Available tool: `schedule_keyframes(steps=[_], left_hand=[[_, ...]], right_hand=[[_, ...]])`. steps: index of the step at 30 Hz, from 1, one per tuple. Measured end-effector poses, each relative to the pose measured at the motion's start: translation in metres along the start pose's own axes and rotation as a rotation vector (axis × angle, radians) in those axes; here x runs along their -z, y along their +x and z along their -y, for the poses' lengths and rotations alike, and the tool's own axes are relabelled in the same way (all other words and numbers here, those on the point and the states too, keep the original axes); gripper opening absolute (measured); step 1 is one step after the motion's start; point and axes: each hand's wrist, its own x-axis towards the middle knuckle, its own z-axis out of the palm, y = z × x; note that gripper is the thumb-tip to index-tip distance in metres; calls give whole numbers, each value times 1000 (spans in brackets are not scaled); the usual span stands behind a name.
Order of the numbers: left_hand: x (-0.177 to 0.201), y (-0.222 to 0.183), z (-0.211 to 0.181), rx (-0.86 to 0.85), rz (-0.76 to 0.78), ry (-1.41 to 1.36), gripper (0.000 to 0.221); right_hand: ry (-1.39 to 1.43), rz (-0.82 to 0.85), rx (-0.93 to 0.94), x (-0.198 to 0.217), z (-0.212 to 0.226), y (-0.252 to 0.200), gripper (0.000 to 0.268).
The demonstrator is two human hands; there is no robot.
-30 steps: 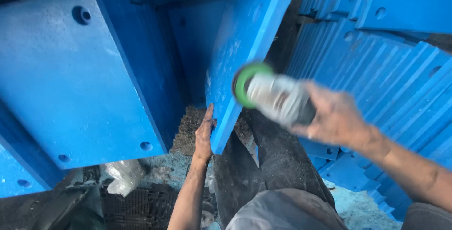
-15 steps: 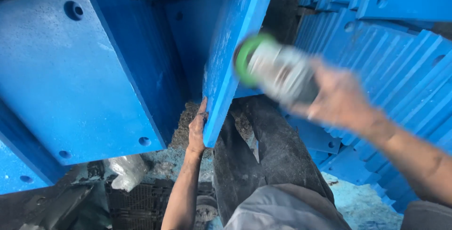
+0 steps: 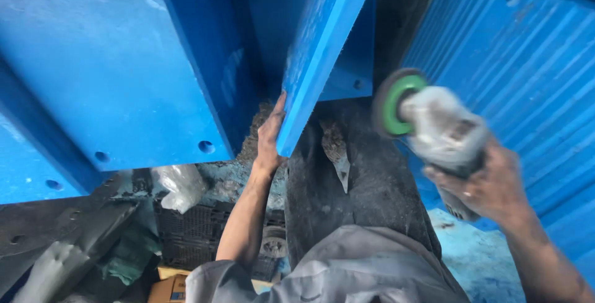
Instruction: Smooth the edges of blue plastic panels using an angle grinder.
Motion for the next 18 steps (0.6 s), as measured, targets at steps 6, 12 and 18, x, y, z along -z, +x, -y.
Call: schedule_keyframes(steps=[6, 12, 18], left_hand=[[62, 34, -105, 156, 132, 126, 56], [79, 134, -179, 115, 233, 231, 63], [-47, 230, -80, 19, 205, 362, 58]], right_hand=[[438, -169, -82, -18, -67, -39, 71], [265, -212, -67, -32, -105, -41, 55], [534, -189, -143, -32, -141, -50, 55]])
